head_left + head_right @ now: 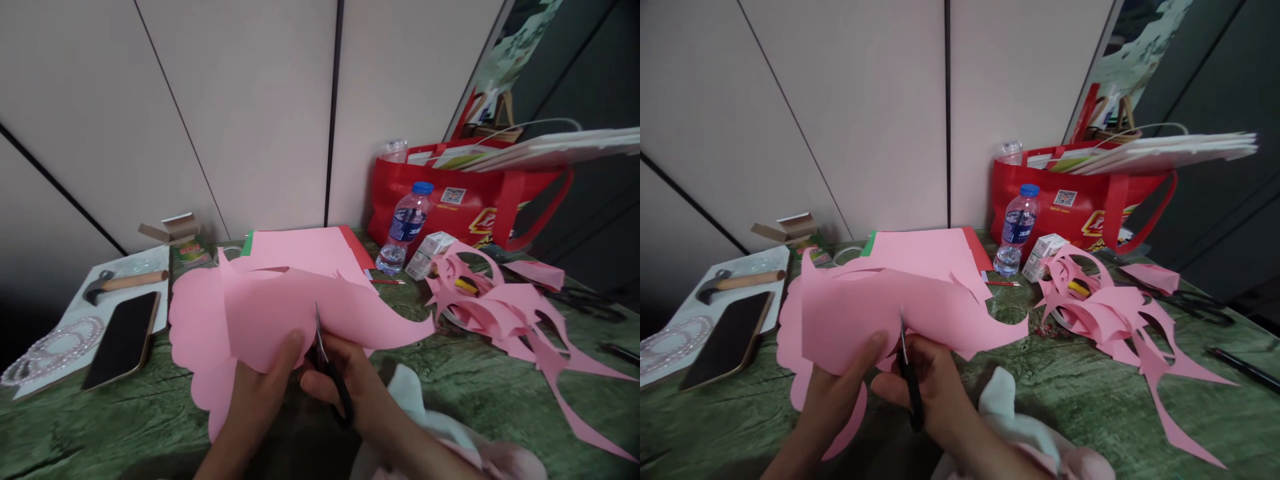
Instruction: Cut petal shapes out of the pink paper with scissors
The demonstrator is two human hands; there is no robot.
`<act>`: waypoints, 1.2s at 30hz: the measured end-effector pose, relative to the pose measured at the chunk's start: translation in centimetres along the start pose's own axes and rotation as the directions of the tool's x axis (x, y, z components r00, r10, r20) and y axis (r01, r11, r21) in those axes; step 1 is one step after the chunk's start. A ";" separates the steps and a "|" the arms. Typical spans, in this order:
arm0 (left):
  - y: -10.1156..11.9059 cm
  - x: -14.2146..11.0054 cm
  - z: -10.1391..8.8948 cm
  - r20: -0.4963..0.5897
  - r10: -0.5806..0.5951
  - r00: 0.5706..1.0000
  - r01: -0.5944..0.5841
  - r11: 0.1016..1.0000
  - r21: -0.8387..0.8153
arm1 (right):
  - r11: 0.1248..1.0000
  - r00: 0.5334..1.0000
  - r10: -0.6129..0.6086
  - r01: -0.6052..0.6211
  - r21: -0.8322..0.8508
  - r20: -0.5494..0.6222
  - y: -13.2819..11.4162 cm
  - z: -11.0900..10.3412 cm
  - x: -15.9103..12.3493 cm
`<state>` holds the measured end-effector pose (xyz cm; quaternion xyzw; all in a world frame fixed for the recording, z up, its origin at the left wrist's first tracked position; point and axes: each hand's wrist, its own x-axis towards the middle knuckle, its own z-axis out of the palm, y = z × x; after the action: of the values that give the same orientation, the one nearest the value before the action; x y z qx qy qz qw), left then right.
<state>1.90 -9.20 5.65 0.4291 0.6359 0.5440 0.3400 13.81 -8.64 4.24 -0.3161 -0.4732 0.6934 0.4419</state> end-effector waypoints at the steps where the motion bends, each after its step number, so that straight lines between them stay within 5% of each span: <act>1: -0.1 0.0 0.0 0.010 -0.009 1.000 0.009 1.000 0.002 | 1.000 1.000 -0.004 0.004 -0.010 0.001 0.0 0.0 0.0; 36: 0.0 0.5 -0.6 0.012 -0.005 1.000 0.004 0.999 0.053 | 1.000 1.000 -0.006 0.006 -0.020 0.006 0.2 -0.3 0.0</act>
<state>1.15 -9.03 5.77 0.4399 0.6489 0.5235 0.3337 13.98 -8.57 3.91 -0.3168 -0.4824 0.6883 0.4395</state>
